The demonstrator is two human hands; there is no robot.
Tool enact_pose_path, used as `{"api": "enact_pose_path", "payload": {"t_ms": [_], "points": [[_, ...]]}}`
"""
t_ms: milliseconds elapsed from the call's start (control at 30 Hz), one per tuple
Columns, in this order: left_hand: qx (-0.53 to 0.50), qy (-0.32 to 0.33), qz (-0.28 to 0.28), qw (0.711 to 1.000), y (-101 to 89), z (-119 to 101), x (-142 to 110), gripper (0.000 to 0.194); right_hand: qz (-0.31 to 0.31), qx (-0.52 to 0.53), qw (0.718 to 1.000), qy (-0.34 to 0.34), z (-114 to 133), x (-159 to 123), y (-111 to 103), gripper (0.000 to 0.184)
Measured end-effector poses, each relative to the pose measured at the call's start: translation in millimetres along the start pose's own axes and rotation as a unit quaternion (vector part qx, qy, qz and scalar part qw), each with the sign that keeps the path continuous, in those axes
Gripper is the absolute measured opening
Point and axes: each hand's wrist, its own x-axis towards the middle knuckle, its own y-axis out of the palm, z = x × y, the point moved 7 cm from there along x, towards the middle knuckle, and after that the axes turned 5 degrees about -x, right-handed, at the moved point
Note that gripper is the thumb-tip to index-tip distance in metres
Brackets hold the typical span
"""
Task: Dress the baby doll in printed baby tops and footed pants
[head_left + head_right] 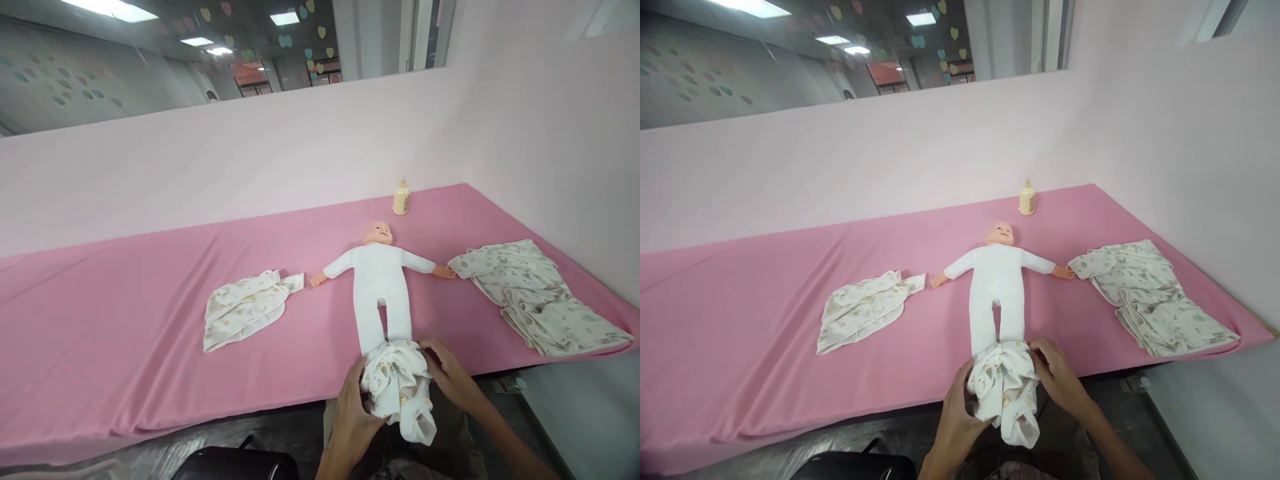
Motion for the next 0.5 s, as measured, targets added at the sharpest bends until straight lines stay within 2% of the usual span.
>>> {"api": "enact_pose_path", "payload": {"t_ms": [167, 200, 300, 367, 433, 500], "points": [[0.005, 0.009, 0.006, 1.0, -1.3, 1, -2, 0.083, 0.054, 0.048, 0.997, 0.01, 5, -12, 2, 0.033], [0.009, 0.017, 0.004, 1.0, -1.9, 1, -2, 0.082, 0.069, 0.054, 0.996, 0.006, 6, -15, 3, 0.046], [0.02, 0.038, -0.006, 0.999, -2.9, -1, -3, 0.076, 0.084, 0.023, 0.996, -0.001, 6, -28, 12, 0.106], [0.018, 0.044, -0.011, 0.999, -2.5, -1, -4, 0.073, 0.059, -0.025, 0.998, -0.004, 4, -35, 19, 0.124], [0.007, 0.047, -0.016, 0.999, -1.7, -1, -5, 0.067, 0.023, -0.06, 0.998, -0.011, 4, -39, 25, 0.117], [-0.003, 0.052, -0.02, 0.998, -1.1, -3, -6, 0.058, -0.013, -0.064, 0.998, -0.014, 8, -39, 28, 0.099]]}}
